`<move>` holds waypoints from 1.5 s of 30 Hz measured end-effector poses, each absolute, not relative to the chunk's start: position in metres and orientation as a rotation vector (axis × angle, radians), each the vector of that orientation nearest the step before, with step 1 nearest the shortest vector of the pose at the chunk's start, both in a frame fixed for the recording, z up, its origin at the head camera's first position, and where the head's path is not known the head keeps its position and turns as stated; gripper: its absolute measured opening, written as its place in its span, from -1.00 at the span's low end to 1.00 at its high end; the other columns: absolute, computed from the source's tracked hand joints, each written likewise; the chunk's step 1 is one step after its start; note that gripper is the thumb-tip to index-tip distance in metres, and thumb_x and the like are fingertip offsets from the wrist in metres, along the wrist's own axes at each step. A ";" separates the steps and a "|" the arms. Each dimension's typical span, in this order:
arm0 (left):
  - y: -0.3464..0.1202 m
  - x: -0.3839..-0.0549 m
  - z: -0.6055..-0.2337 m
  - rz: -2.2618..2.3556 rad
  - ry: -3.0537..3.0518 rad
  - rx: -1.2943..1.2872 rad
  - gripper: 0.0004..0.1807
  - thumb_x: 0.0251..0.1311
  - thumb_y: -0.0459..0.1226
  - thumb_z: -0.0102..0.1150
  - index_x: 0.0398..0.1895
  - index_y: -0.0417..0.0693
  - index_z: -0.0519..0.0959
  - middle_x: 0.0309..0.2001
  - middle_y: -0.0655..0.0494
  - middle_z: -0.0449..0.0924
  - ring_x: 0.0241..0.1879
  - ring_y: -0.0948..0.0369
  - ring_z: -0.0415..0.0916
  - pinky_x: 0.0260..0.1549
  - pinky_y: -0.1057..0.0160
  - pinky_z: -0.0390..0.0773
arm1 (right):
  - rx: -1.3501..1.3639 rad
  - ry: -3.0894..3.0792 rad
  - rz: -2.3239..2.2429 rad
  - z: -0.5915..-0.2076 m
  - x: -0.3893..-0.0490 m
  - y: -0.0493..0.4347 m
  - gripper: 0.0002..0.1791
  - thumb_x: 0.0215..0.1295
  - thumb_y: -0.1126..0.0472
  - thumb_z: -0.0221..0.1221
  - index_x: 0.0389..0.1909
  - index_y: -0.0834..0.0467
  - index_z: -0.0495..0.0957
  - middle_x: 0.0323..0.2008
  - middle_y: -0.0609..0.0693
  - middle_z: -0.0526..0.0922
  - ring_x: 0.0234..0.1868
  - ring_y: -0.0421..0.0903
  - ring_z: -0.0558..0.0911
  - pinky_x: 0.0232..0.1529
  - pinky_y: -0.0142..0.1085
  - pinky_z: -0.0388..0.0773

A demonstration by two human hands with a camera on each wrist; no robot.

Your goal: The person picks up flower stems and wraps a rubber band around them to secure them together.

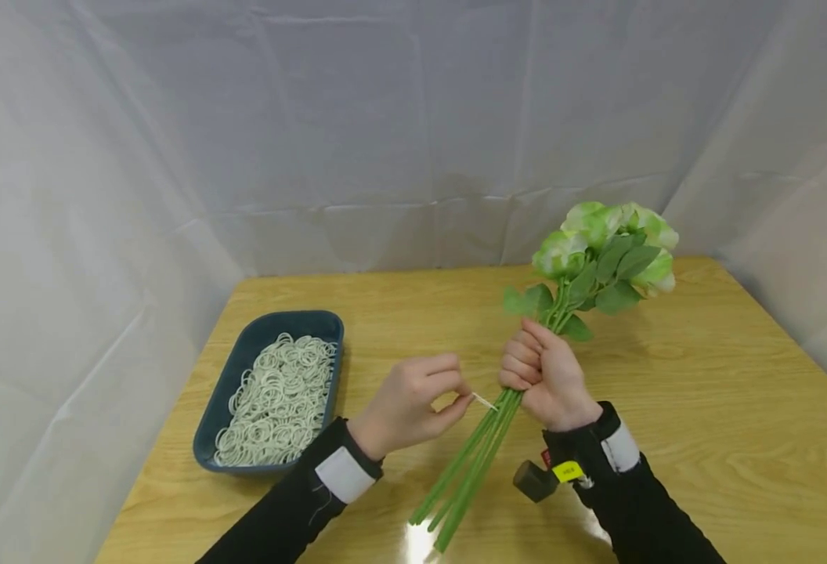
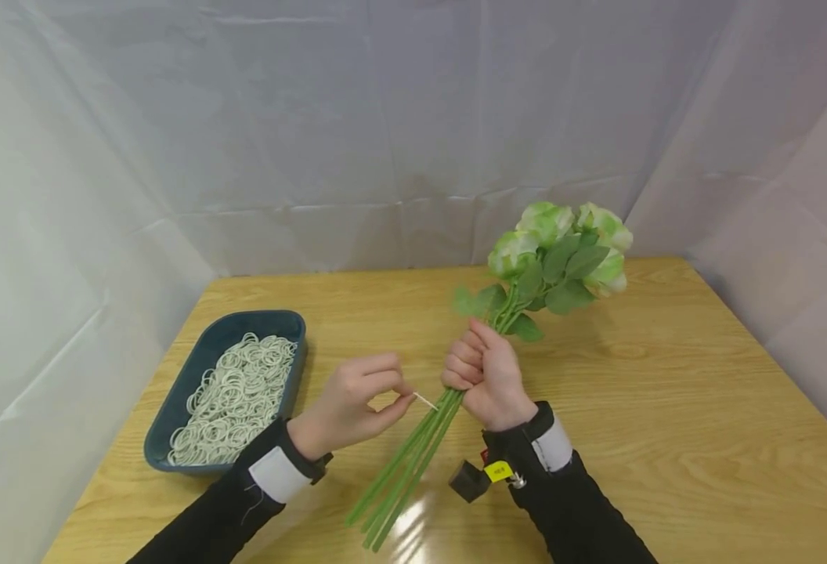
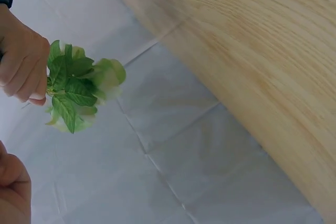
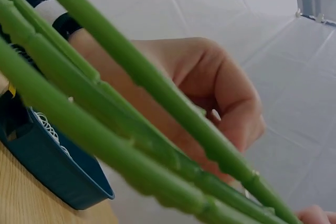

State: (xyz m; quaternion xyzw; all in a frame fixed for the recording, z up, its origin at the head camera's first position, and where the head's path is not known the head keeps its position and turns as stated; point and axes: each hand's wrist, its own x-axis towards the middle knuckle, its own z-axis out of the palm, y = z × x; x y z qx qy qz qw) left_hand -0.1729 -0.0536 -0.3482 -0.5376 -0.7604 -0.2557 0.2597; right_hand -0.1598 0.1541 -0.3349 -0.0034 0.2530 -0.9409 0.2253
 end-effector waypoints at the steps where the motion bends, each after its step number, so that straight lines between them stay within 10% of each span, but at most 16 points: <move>1: -0.055 -0.172 -0.348 -0.698 -2.066 -1.451 -0.81 -0.05 -0.46 0.44 -0.53 -0.07 0.59 -0.50 0.18 0.47 -0.54 0.35 0.39 -0.49 0.57 0.40 | -0.009 0.696 -2.601 -0.335 -0.160 0.155 -0.40 0.67 -0.02 -0.49 -0.71 0.02 -0.04 -0.64 -0.14 -0.23 -0.64 -0.22 -0.23 -0.50 -0.41 -0.28; 26: -0.066 -0.182 -0.403 -0.992 -2.298 -0.759 -0.88 -0.06 -0.48 0.30 -0.60 -0.15 0.58 -0.58 0.06 0.51 -0.55 0.26 0.33 -0.50 0.45 0.32 | -0.112 -0.398 -2.461 -0.325 -0.152 0.185 -0.43 0.60 -0.26 -0.45 -0.62 -0.05 -0.08 -0.63 -0.14 -0.14 -0.60 -0.19 -0.18 -0.37 -0.35 -0.22; 38: -0.028 -0.125 -0.409 -0.751 -2.159 -0.978 -0.74 -0.18 -0.55 0.34 -0.64 -0.09 0.47 -0.58 0.15 0.38 -0.62 0.39 0.25 -0.59 0.64 0.22 | 0.020 -0.716 -2.990 -0.318 -0.176 0.198 -0.37 0.60 -0.12 -0.24 -0.72 -0.03 -0.12 -0.68 -0.16 -0.20 -0.64 -0.20 -0.27 -0.46 -0.28 -0.27; 45: -0.036 -0.131 -0.396 -0.510 -1.779 -1.189 -0.66 0.28 -0.41 -0.12 -0.63 -0.06 0.52 -0.56 0.19 0.44 -0.58 0.36 0.34 -0.53 0.61 0.36 | 0.026 -0.322 -3.409 -0.329 -0.195 0.175 -0.42 0.64 0.06 -0.31 -0.71 0.01 -0.16 -0.68 -0.16 -0.20 -0.66 -0.24 -0.26 -0.51 -0.37 -0.31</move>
